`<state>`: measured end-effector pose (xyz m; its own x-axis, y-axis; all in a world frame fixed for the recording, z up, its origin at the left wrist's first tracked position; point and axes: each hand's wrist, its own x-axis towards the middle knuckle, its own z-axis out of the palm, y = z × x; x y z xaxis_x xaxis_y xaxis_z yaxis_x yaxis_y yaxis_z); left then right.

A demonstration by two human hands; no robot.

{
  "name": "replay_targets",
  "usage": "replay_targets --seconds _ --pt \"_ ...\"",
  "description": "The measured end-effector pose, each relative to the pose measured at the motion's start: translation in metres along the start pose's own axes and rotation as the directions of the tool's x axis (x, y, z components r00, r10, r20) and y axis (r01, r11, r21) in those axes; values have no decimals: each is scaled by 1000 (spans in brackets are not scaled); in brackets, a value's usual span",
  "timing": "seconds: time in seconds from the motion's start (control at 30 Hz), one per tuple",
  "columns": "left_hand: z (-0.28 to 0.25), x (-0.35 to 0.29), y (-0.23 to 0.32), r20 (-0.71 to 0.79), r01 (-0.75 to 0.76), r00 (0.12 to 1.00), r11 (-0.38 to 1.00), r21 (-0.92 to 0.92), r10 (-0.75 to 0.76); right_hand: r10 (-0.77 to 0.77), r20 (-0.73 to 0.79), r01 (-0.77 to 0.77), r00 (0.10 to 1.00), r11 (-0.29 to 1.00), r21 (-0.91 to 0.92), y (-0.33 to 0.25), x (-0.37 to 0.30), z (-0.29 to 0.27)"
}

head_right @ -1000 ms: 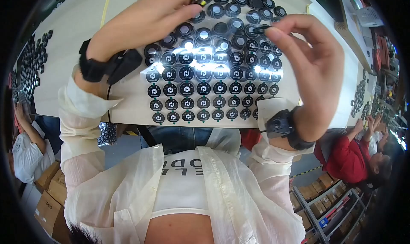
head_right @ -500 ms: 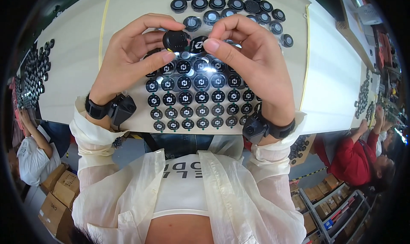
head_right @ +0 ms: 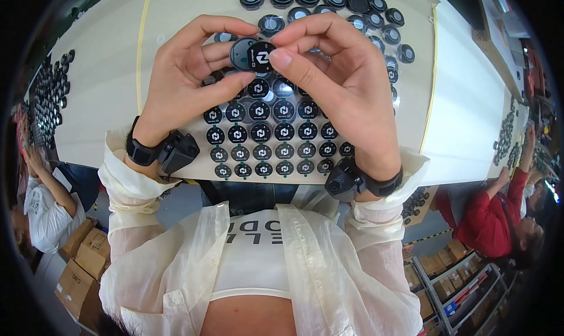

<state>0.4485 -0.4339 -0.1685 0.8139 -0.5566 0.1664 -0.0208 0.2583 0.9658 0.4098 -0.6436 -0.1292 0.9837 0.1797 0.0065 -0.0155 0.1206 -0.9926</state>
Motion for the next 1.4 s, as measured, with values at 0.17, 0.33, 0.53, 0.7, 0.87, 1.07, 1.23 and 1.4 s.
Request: replay_targets --seconds 0.17,0.33,0.53,0.7,0.87,1.07,1.23,1.4 --pt "4 -2 1 -132 33 991 999 36 -28 21 -61 -25 998 998 -59 2 1 5" --pt "6 -2 7 -186 101 980 978 182 -67 -36 -76 25 996 991 -132 4 -2 10" --pt "7 -4 8 -154 83 986 990 118 -64 -2 -88 -18 996 975 -221 1 -3 12" --pt "9 -6 10 -145 109 985 985 136 -88 -26 -77 8 997 976 -217 6 -3 9" --pt "10 -6 7 -145 97 987 985 146 -76 -13 -92 -9 996 972 -235 4 -4 10" --pt "11 -7 4 -150 72 987 985 156 -49 9 -113 -35 994 972 -233 4 -5 11" --pt "11 -8 3 -149 73 988 974 215 -41 -8 -125 -19 992 977 -213 9 -5 11" --pt "10 -7 4 -162 99 985 961 258 -58 -130 -90 82 987 907 -412 15 -3 9"
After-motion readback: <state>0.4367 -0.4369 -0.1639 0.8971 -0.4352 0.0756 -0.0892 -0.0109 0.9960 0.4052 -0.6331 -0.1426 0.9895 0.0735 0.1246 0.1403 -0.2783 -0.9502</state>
